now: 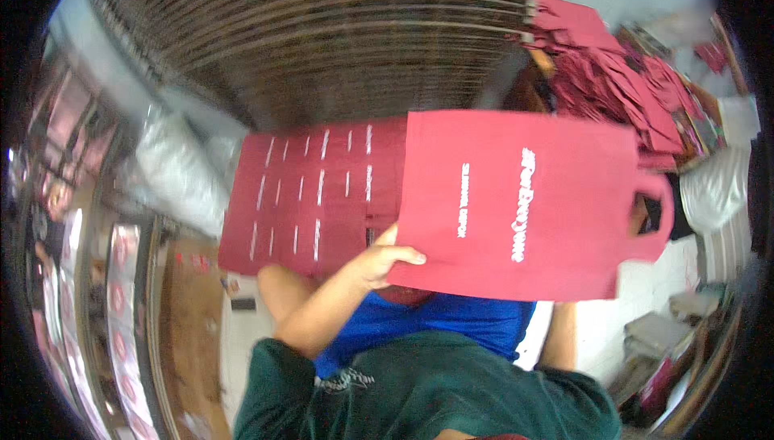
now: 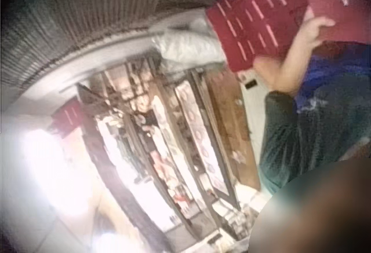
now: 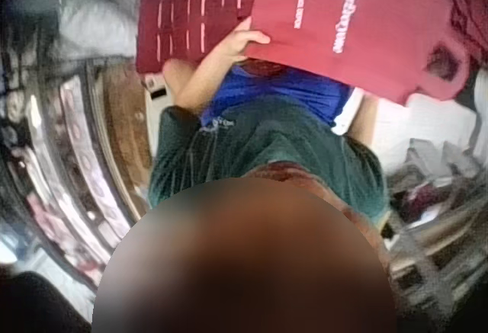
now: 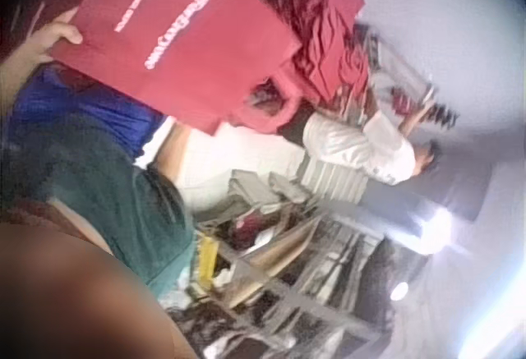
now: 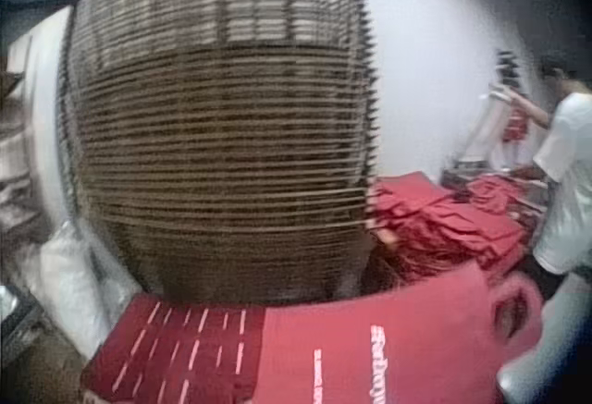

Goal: The person folds maroon tote bags one at a time and stacks them on a table. The person repeatedly picks up a bag, folds it, and places it on the growing stack.

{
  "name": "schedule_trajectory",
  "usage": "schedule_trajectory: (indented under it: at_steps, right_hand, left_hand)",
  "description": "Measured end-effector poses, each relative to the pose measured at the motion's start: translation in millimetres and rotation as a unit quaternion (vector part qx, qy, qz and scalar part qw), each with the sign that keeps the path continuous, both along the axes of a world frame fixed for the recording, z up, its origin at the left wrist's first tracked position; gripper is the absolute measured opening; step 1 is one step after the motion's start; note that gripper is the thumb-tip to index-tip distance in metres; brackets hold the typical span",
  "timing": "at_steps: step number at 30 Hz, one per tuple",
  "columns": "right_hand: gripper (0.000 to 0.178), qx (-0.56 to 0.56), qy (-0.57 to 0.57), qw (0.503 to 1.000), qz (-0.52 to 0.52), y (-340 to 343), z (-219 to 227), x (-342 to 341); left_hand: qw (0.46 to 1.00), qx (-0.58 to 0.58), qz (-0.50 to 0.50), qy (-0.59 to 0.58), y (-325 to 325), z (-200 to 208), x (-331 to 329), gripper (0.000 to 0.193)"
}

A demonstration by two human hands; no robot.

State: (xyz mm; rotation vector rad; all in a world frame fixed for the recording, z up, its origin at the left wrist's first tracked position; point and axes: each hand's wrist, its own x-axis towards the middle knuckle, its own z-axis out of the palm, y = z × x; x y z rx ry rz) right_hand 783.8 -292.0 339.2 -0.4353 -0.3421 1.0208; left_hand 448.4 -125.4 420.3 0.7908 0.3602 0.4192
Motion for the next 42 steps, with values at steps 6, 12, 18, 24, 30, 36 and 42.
schedule_trajectory:
  at_steps: [6,12,18,24,30,36,42]
  right_hand:
    - [0.057,-0.093,0.103,0.987,0.082,-41.9,-34.0,-33.1]
    - [0.044,-0.346,-0.125,0.884,0.288,5.3,-45.5,-38.2]
    - [0.039,-0.401,-0.141,0.847,0.319,62.5,-93.8,-55.7]
    - [0.054,-0.482,-0.104,0.812,0.312,70.3,-121.5,-96.3]
    - [0.072,-0.334,-0.018,0.867,0.369,53.7,-127.5,-107.9]
    - [0.088,-0.269,0.060,0.884,0.378,42.0,-67.8,-134.6]
    - [0.054,-0.295,0.004,0.928,0.227,59.5,-67.3,-122.9]
  left_hand:
    - [0.984,-0.040,0.000,0.176,-6.6,-74.5,-45.9,0.084]
    - [0.982,-0.067,0.051,0.168,-0.7,-139.5,-59.1,0.091]
    - [0.985,-0.054,0.083,0.144,23.5,-108.8,-84.4,0.091]
    - [0.988,-0.040,0.145,0.042,-3.0,-36.4,-56.8,0.098]
    - [0.982,0.039,0.172,-0.069,-0.1,30.3,-28.1,0.093]
    - [0.983,0.005,0.172,-0.058,-1.6,35.2,-53.1,0.090]
    - [0.983,0.003,0.166,0.076,-4.1,-31.8,-106.8,0.084]
